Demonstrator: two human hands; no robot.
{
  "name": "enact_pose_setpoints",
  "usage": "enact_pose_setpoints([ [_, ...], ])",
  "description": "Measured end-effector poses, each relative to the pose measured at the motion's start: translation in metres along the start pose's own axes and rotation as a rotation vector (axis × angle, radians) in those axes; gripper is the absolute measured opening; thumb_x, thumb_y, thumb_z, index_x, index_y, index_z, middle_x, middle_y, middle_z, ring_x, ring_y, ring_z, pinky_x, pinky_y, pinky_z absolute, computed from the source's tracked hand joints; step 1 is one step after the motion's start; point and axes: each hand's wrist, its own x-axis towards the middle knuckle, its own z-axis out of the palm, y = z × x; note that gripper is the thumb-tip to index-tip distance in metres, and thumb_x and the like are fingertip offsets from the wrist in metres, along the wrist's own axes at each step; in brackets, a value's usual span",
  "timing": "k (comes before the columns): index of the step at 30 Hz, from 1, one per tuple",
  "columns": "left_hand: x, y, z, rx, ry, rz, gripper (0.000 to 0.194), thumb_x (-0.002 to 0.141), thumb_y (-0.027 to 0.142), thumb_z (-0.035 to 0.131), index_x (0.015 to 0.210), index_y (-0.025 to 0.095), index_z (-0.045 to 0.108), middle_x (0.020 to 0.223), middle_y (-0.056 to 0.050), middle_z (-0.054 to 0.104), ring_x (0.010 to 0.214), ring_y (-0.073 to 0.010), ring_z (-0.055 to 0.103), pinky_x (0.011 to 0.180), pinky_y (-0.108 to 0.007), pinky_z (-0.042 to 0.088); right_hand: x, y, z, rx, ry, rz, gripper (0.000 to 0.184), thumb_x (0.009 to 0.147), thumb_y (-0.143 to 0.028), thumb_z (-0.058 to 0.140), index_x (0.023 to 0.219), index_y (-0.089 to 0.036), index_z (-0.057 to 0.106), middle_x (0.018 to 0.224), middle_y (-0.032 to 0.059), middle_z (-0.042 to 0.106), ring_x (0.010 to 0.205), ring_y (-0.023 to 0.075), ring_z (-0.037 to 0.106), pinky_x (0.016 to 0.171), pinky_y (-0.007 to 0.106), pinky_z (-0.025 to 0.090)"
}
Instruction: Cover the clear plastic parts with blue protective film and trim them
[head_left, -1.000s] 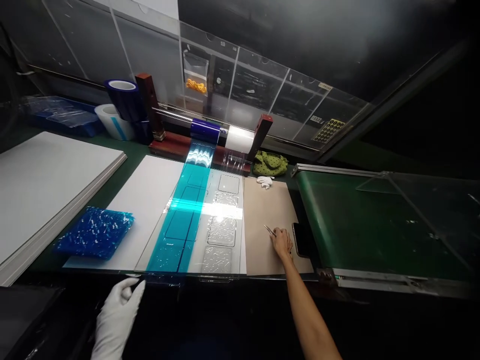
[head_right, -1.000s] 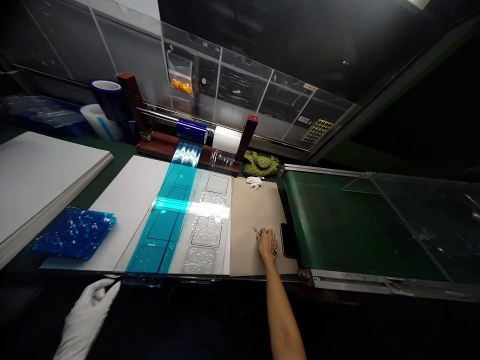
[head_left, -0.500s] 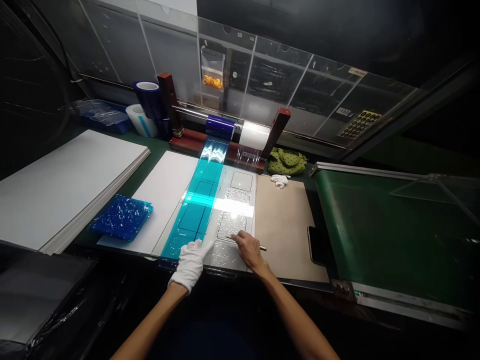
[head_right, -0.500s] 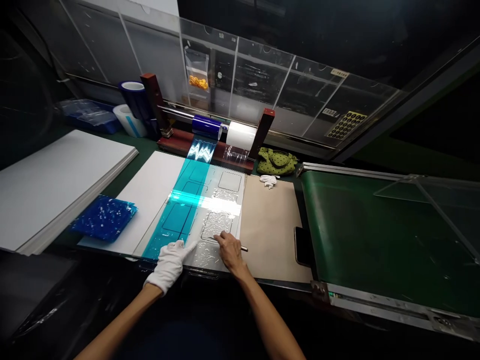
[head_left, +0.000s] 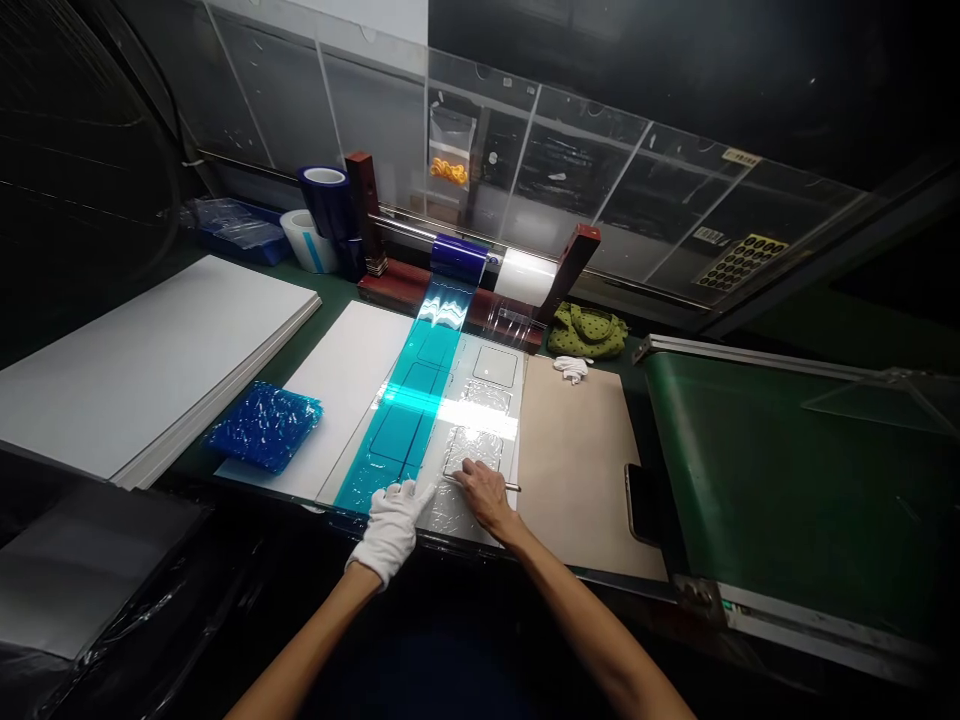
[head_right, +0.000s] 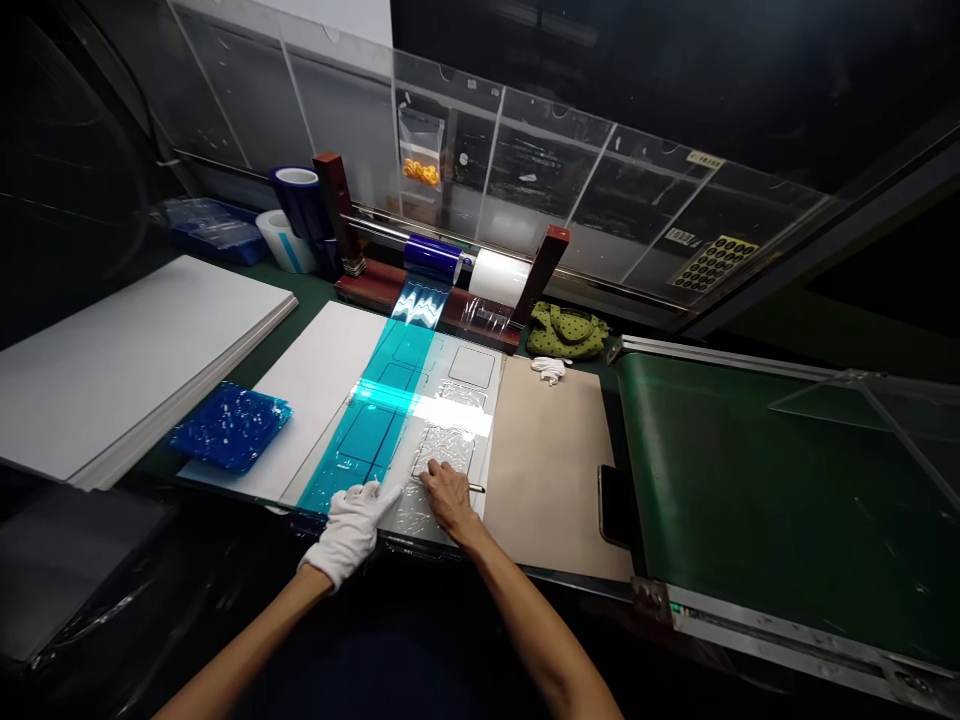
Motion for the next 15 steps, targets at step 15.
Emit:
enact_pose_setpoints([
  [15, -0.03, 0.014, 0.018, -0.056, 0.23, 0.213, 0.041, 0.087, 0.028, 0.045, 0.127, 0.032, 0.051, 0.111, -0.009, 0.063, 0.099, -0.0263, 0.057, 0.085, -0.046, 0.038, -0.133, 0.083, 0.004, -0.012, 0.078, 0.393, 0.035, 0.093, -0.014, 0.038, 0.108, -0.033, 0.062, 0.084, 0.0007, 0.06, 0.071, 0.0127, 0.056, 0.048, 0.023, 0.021],
])
